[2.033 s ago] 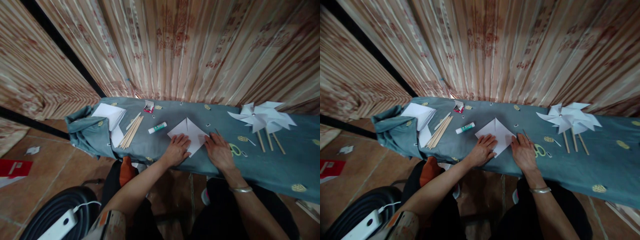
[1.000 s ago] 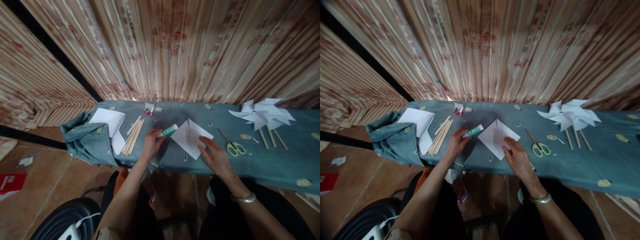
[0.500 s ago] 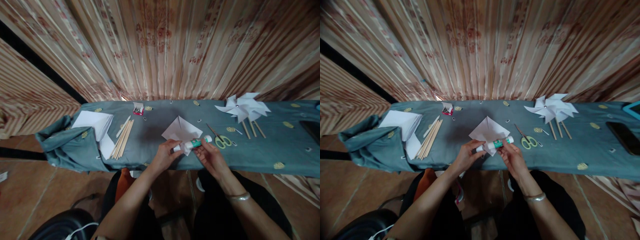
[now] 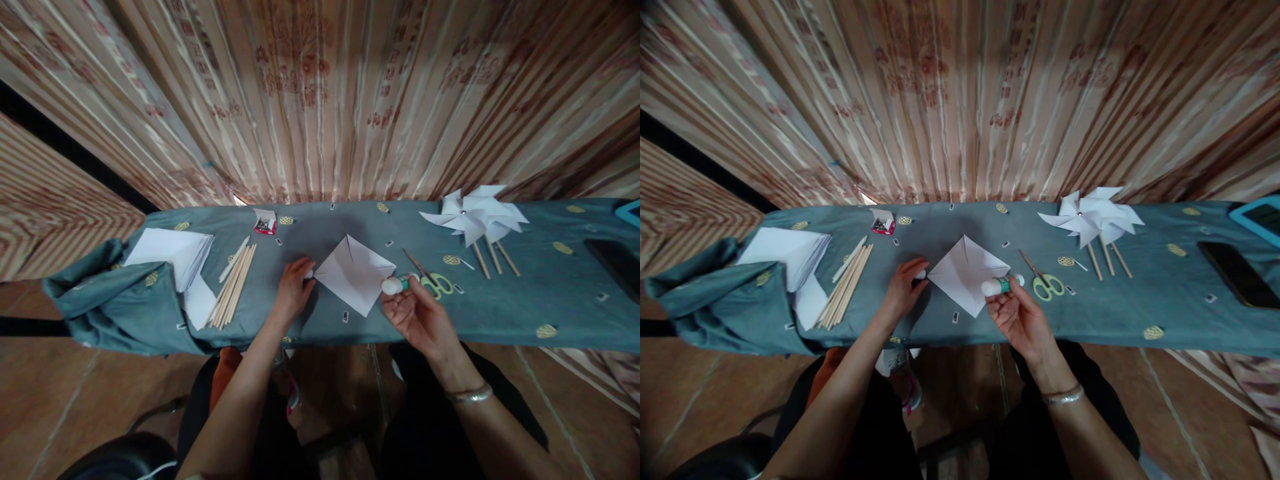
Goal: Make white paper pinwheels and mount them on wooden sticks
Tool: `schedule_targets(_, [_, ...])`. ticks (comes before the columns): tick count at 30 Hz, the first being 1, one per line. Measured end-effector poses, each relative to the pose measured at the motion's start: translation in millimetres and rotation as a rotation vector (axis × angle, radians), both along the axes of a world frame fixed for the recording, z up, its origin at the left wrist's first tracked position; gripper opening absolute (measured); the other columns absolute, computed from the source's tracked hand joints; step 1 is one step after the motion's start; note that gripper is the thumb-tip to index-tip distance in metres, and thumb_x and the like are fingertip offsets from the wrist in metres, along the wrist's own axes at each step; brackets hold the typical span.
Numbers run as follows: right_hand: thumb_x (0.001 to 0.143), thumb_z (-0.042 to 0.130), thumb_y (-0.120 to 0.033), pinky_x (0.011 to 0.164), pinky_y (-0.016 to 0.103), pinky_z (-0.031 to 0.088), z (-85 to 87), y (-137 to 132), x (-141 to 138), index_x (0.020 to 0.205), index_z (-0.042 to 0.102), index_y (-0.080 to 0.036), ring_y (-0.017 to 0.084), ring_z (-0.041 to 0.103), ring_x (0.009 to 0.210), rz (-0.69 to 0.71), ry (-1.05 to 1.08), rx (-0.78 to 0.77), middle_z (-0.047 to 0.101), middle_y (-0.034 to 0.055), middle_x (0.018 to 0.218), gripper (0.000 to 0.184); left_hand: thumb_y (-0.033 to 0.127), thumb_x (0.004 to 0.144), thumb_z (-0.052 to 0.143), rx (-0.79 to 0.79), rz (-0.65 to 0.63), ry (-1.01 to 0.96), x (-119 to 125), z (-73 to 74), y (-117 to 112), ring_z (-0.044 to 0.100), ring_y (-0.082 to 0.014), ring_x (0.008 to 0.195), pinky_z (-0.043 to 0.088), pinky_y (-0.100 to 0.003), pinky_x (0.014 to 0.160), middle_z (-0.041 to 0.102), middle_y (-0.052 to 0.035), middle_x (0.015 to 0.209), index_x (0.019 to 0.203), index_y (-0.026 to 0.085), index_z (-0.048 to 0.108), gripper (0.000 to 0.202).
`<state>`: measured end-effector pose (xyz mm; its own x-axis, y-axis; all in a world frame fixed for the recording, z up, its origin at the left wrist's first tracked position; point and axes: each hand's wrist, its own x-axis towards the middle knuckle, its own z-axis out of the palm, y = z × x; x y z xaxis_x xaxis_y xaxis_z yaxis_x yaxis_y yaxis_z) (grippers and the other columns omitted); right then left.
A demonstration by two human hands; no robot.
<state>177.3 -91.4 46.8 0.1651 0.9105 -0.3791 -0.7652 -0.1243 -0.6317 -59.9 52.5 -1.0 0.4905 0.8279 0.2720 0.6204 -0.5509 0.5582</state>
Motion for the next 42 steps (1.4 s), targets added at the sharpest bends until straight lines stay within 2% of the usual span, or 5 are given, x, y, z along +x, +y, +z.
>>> schedule_targets(9, [0.084, 0.069, -0.039, 0.082, 0.032, 0.06, -6.7, 16.0, 5.4, 0.09, 0.072, -0.027, 0.016, 0.072, 0.083, -0.003, -0.225, 0.043, 0.077, -0.0005, 0.089, 0.013, 0.012, 0.095, 0.044, 0.18, -0.032, 0.11, 14.3, 27.0, -23.7, 0.035, -0.0291, 0.145, 0.032, -0.055, 0.117, 0.041, -0.0128, 0.155, 0.133, 0.021, 0.055, 0.041])
schedule_targets(13, [0.083, 0.071, -0.038, 0.079, 0.028, 0.06, 9.2, 28.4, 12.4, 0.09, 0.073, -0.028, 0.014, 0.071, 0.083, -0.048, -0.273, 0.02, 0.076, -0.0016, 0.088, 0.013, 0.032, 0.099, 0.047, 0.105, -0.299, 0.166, 40.1, 24.7, -47.7, 0.031, -0.0318, 0.147, 0.032, -0.057, 0.117, 0.041, -0.0172, 0.153, 0.137, 0.02, 0.054, 0.04])
schedule_targets(20, [0.065, 0.087, -0.041, 0.069, 0.023, 0.057, 42.7, 68.2, 17.7, 0.084, 0.076, -0.024, 0.012, 0.068, 0.074, -0.025, -0.501, -0.017, 0.076, -0.0004, 0.086, 0.028, 0.058, 0.092, 0.051, 0.026, -0.321, 0.246, 56.2, 11.1, -57.4, 0.019, -0.0426, 0.15, 0.024, -0.068, 0.114, 0.03, -0.0172, 0.159, 0.138, 0.028, 0.055, 0.056])
schedule_targets(30, [0.07, 0.076, -0.057, 0.069, 0.038, 0.054, -13.3, 75.8, 15.1, 0.085, 0.072, -0.02, 0.025, 0.07, 0.073, 0.042, -1.234, -0.086, 0.075, 0.0058, 0.078, 0.04, 0.058, 0.092, 0.051, 0.042, -0.332, 0.282, 56.4, 5.6, -58.4, 0.021, -0.0412, 0.15, 0.025, -0.065, 0.115, 0.028, -0.0161, 0.161, 0.14, 0.029, 0.053, 0.056])
schedule_targets(42, [0.081, 0.062, -0.059, 0.071, 0.042, 0.054, -18.5, 71.7, 11.6, 0.09, 0.068, -0.02, 0.029, 0.072, 0.076, 0.105, -1.573, -0.073, 0.076, 0.0091, 0.082, 0.04, 0.055, 0.089, 0.058, 0.01, -0.328, 0.245, 57.8, 5.3, -58.2, 0.017, -0.0425, 0.15, 0.026, -0.067, 0.115, 0.019, -0.0143, 0.165, 0.141, 0.031, 0.051, 0.058])
